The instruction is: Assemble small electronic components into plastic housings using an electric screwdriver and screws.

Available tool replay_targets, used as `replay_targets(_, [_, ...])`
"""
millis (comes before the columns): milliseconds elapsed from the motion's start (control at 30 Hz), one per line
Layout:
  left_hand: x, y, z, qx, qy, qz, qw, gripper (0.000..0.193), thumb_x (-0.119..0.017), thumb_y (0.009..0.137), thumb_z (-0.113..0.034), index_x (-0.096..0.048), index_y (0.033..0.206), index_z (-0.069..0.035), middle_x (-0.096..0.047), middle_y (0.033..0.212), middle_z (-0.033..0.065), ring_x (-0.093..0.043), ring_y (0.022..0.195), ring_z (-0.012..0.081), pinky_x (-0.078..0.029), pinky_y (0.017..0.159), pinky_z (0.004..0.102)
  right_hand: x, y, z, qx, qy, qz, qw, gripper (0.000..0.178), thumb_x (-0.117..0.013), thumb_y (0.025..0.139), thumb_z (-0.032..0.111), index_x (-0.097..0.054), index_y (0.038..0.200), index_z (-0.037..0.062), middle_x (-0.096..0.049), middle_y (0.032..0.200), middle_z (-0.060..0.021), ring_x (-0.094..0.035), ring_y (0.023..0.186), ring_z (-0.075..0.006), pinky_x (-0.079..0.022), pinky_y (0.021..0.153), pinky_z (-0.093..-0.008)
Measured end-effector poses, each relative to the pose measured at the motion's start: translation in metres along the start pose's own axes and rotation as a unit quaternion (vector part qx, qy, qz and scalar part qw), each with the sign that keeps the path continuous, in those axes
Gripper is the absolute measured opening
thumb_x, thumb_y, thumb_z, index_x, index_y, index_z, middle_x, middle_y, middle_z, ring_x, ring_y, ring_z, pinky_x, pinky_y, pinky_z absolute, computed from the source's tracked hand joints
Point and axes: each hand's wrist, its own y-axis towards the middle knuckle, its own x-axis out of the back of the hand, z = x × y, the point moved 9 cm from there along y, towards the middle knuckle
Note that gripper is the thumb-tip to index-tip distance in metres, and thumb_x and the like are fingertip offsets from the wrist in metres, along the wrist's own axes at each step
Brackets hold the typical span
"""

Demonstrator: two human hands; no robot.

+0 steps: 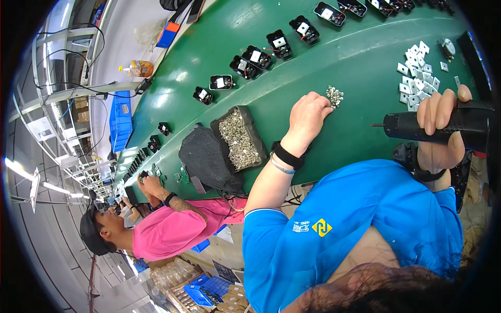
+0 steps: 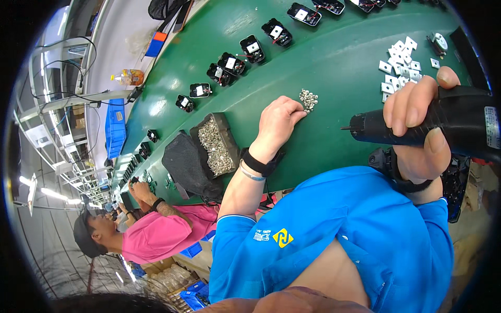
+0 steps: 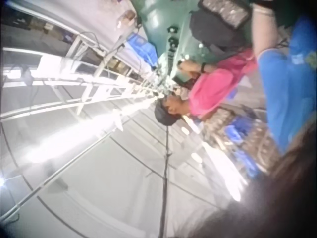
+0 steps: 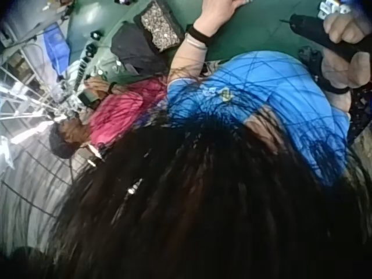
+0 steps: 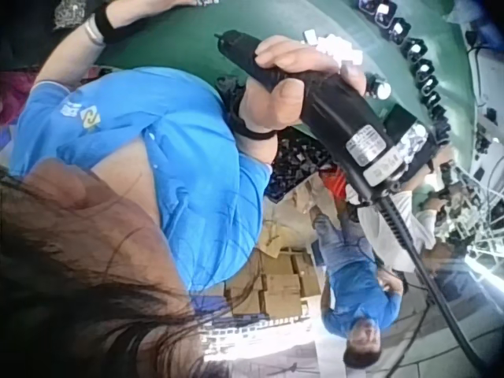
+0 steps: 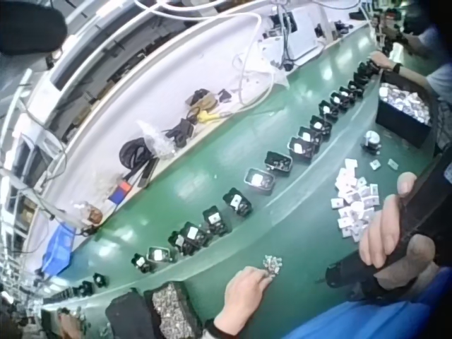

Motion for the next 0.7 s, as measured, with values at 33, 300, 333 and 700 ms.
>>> replay_targets(33, [0.002, -0.001, 0.001, 0.002, 0.011, -0.006, 1.000, 0.010, -0.063, 0.065, -0.009, -0.059, 0.074, -0.005, -0.055, 0.072, 0.0076, -0.054, 0.069, 0.0235, -0.043, 0.061, 0.0326, 0.000, 0.000, 0.000, 0.000, -0.005, -0.003, 1.000, 0.051, -0.054, 0.075, 0.024, -0.028, 0.116, 0.0076, -0.044, 0.072, -0.0018, -0.045, 0.060, -0.0120, -0.036, 0.057, -0.0254])
replay_targets(300, [-0.005, -0.023, -0.001, 0.186, -0.654, -0.022, 0.733, 0.015, -0.055, 0.079, -0.008, -0.054, 0.091, 0.000, -0.057, 0.075, 0.0080, -0.056, 0.065, 0.0160, -0.049, 0.061, 0.0283, -0.006, 0.008, 0.012, 0.031, 0.004, -0.006, 1.000, 0.052, -0.053, 0.075, 0.025, -0.028, 0.117, 0.0070, -0.044, 0.073, -0.0013, -0.045, 0.059, -0.0118, -0.036, 0.057, -0.0250])
replay_targets(333, [-0.006, -0.022, -0.003, 0.183, -0.655, -0.021, 0.733, 0.015, -0.055, 0.079, -0.008, -0.054, 0.091, 0.000, -0.057, 0.075, 0.0080, -0.056, 0.065, 0.0160, -0.049, 0.061, 0.0283, -0.009, 0.012, 0.013, 0.034, 0.016, -0.007, 0.999, 0.052, -0.053, 0.076, 0.026, -0.028, 0.118, 0.0078, -0.044, 0.073, -0.0010, -0.045, 0.059, -0.0118, -0.036, 0.057, -0.0255])
replay_targets(700, [-0.041, -0.018, -0.032, 0.198, -0.808, 0.084, 0.549, 0.014, -0.057, 0.078, -0.014, -0.056, 0.087, -0.003, -0.058, 0.074, 0.0069, -0.056, 0.062, 0.0138, -0.049, 0.056, 0.0267, -0.027, 0.020, -0.001, 0.037, 0.022, 0.023, 0.999, 0.051, -0.052, 0.078, 0.027, -0.028, 0.120, 0.0120, -0.045, 0.075, -0.0006, -0.047, 0.062, -0.0121, -0.037, 0.059, -0.0271])
